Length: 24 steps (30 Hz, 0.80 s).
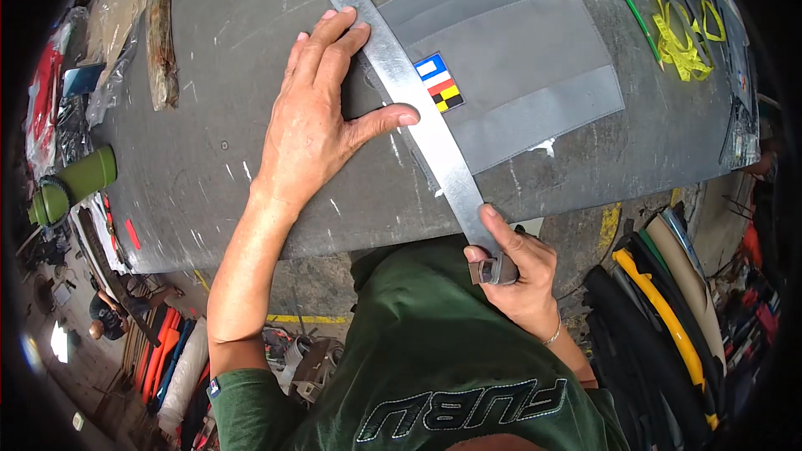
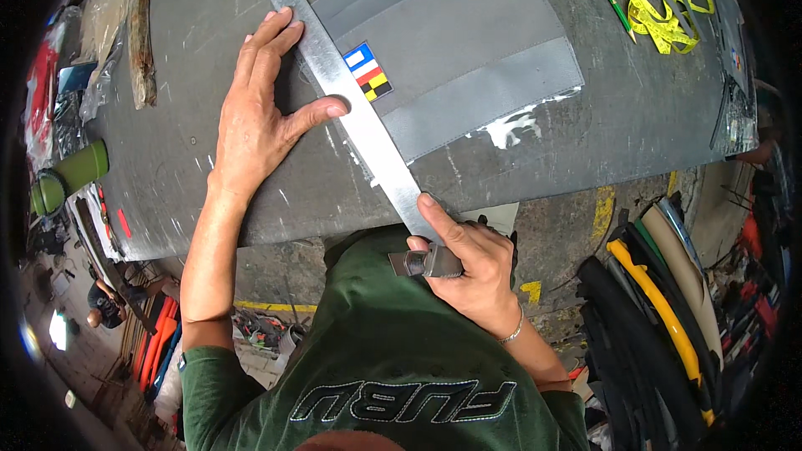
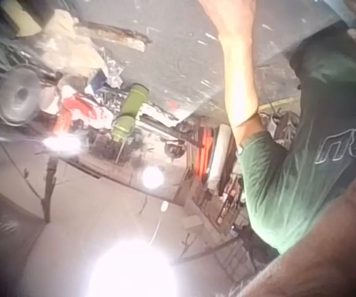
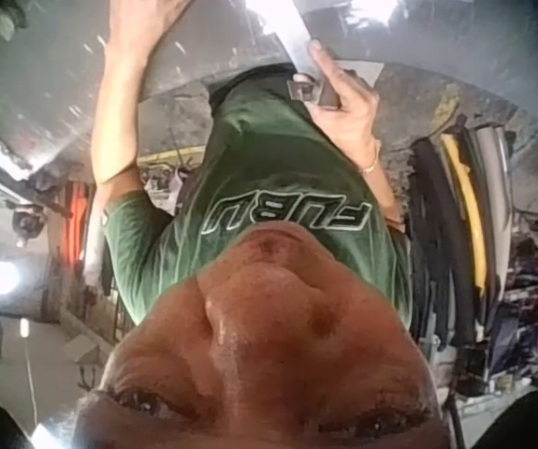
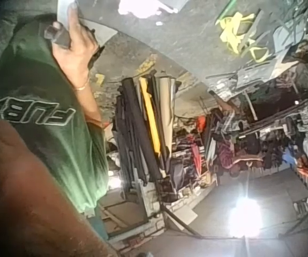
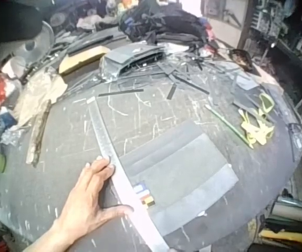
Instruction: Measure and cut pieces of textile material using a utility knife and a metal ruler on a workbench.
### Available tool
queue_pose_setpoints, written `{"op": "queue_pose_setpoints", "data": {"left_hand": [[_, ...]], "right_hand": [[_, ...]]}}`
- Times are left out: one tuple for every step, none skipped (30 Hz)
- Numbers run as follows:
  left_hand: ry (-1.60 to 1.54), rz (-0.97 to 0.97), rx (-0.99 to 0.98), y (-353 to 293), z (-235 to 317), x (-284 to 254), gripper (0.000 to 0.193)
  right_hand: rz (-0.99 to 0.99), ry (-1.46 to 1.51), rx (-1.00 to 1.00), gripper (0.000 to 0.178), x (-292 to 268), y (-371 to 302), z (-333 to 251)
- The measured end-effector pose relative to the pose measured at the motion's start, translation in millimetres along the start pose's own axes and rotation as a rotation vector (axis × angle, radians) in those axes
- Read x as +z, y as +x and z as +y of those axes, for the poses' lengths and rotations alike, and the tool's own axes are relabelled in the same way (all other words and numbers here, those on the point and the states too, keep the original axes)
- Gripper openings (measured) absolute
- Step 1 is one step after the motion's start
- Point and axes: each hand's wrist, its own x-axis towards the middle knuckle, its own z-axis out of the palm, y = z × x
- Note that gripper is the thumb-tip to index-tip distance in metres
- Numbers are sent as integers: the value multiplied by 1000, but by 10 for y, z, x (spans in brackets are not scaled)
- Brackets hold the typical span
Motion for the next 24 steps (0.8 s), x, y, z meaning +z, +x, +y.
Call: {"op": "queue_pose_setpoints", "data": {"left_hand": [[16,6,10,2,-1,2,96],[16,6,9,0,-3,0,96],[18,5,11,-3,-8,-2,95],[21,4,14,-5,-11,-5,95],[21,5,12,2,-7,-10,95],[26,-4,3,4,8,-29,93],[32,-12,-5,6,20,-46,92],[34,-11,-11,7,25,-57,92],[42,-9,-9,12,27,-60,91],[49,-6,-6,17,29,-67,89],[51,-5,-10,26,36,-83,89],[38,-5,-7,46,43,-96,88],[25,-4,-4,53,48,-101,86],[23,-3,-5,44,44,-98,86],[42,-5,6,37,34,-102,85],[61,-7,17,31,33,-105,85],[61,-6,16,33,46,-116,85],[67,-25,4,34,70,-130,83],[72,-44,-9,37,90,-142,82],[70,-46,-10,43,91,-147,82],[89,-46,0,57,101,-152,81],[107,-45,9,66,127,-167,80],[104,-49,8,75,156,-212,80],[3,-202,-85,150,240,-321,92]], "right_hand": [[6,3,-3,63,1,3,-3],[5,2,-3,63,3,-2,-3],[7,4,1,64,8,-9,1],[9,5,6,64,11,-15,2],[7,5,5,64,7,-16,1],[-2,-3,16,64,-4,-19,-8],[-11,-12,26,64,-10,-22,-14],[-16,-10,24,64,-4,-25,-10],[0,-24,15,64,7,-31,6],[16,-39,5,65,15,-37,18],[8,-36,15,65,15,-46,23],[6,-38,14,65,12,-43,15],[1,-31,28,65,11,-36,0],[-4,-24,42,65,10,-34,-11],[-5,-17,53,65,17,-38,-10],[-6,-17,51,65,14,-36,-17],[-12,-25,59,66,6,-30,-28],[-20,-35,70,67,-2,-34,-41],[-21,-36,73,67,-8,-29,-48],[-34,-17,92,67,-11,-18,-51],[-48,2,112,67,-13,-20,-48],[-50,2,117,67,-12,-29,-50],[-56,29,138,66,-9,-40,-53],[-58,55,159,66,-6,-37,-53]]}}
